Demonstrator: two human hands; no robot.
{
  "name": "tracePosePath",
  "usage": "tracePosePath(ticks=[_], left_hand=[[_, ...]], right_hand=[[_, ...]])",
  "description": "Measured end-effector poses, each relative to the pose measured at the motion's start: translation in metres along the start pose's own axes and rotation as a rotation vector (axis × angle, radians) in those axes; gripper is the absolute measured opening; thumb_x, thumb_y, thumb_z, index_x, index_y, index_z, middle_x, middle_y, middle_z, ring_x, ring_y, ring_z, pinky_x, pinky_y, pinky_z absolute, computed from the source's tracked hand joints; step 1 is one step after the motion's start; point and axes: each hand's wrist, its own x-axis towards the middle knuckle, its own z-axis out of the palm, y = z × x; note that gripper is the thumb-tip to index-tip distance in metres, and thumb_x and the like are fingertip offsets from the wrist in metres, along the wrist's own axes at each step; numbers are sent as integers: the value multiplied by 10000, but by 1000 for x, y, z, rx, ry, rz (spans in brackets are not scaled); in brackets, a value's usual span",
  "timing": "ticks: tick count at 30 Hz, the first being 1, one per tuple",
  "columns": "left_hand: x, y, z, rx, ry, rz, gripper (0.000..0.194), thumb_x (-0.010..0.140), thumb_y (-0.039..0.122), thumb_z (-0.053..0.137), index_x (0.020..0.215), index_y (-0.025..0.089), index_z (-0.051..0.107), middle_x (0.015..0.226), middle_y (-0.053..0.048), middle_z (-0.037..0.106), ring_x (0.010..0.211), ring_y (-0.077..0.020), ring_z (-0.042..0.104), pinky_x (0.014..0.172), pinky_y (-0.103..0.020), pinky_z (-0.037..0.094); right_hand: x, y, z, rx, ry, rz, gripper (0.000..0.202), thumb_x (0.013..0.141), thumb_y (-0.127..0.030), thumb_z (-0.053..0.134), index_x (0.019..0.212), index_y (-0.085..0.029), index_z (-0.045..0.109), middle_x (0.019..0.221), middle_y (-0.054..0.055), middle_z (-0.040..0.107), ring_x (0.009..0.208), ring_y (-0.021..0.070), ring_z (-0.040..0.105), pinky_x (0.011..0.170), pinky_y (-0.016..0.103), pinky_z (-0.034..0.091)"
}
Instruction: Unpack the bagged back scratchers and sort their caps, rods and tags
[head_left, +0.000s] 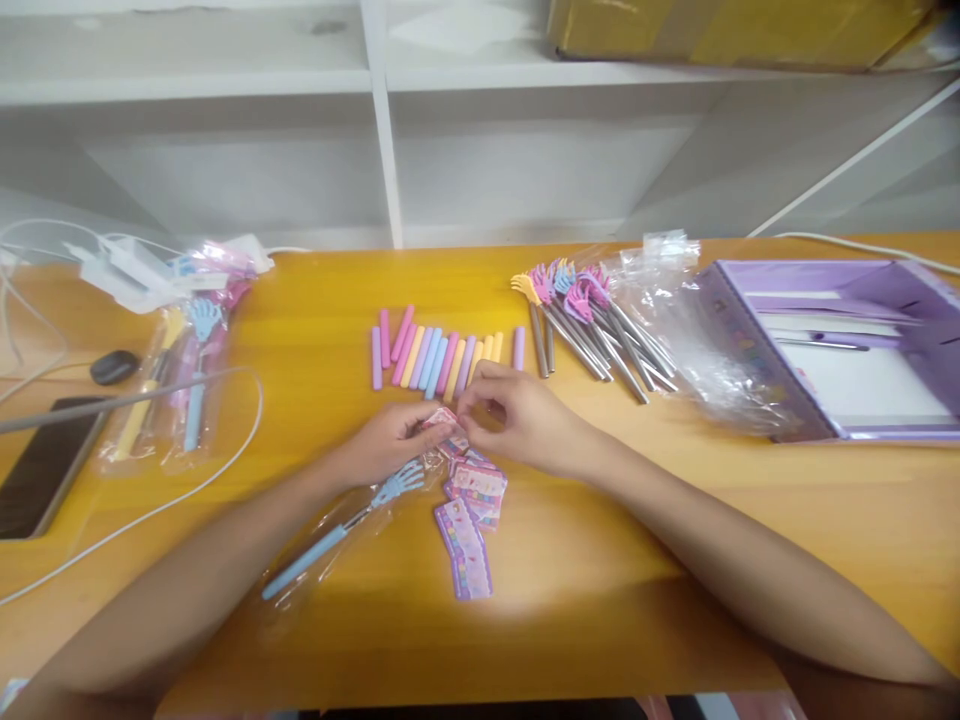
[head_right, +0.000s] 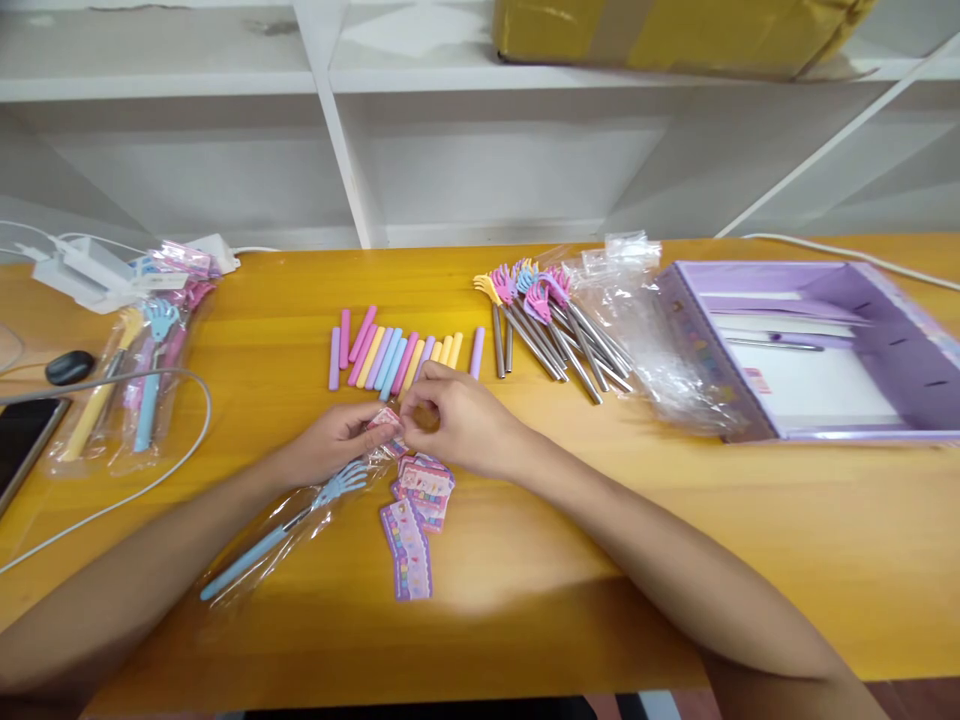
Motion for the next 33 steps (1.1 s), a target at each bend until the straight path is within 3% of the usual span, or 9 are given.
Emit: tracePosePath(ticks=[6,11,13,16,19,21,25,29,33], left_hand=[[0,2,1,8,-14,-8,387,1088,518,548,1009,166,688,869,0,642,782,-155,564,716,-257,406],[0,1,-1,-132,-16,18,343,1074,478,602,1069,166,744,1003,-59,738,892,-180,653,797,-277,469],[0,1,-3,-191,28,1,353,1055,498,633,1055,162,742,954,-47,715,827,-162,625,739,-259,458],[1,-1,-5,-295,94,-64,387,1025,540,669,978,159,716,788,3,616,664,-120,522,618,-227,393],[2,-4,-7,-446,140,-96,402,1003,557,701,929,162,687,684,39,507,576,-97,431,552,-219,334],[3,-7,-7,-534,183,-104,390,985,549,731,939,165,680,663,48,469,562,-94,413,536,-218,323],[2,-7,-5,-525,211,-89,377,980,543,746,955,179,652,676,52,498,567,-92,437,540,-213,345],[0,-4,1,-494,111,-27,367,970,485,790,1127,205,613,919,-10,686,775,-134,641,686,-224,475],[-2,-5,-1,-582,1,-2,438,949,440,828,1209,227,549,1053,-49,727,910,-175,713,777,-259,531]], right_hand=[[1,5,6,-115,68,38,92,800,-117,725,775,-176,658,855,11,576,751,137,544,721,287,408],[4,0,-26,-225,271,82,65,798,-128,686,785,-182,655,834,13,554,714,144,498,703,300,372],[3,-6,-42,-252,230,120,87,794,-130,682,744,-185,636,812,9,547,686,137,475,683,299,354],[-1,-14,-52,-231,-15,177,116,812,-134,682,721,-183,629,830,15,586,700,134,491,699,300,364],[-7,-17,-43,-161,-327,216,61,839,-179,726,802,-189,678,895,26,655,756,148,548,710,299,385],[-10,-15,-33,-165,-435,219,54,869,-212,734,849,-189,691,924,41,679,774,159,567,711,306,392],[-9,-14,-17,-168,-339,229,16,921,-196,654,919,-180,657,913,47,670,750,158,558,694,313,399],[-4,-16,-4,181,-285,207,249,999,-407,652,1123,-194,619,887,5,649,733,143,555,660,286,421],[0,-11,3,216,-205,176,380,1096,-474,477,878,-186,593,750,-13,562,686,124,496,649,275,370]])
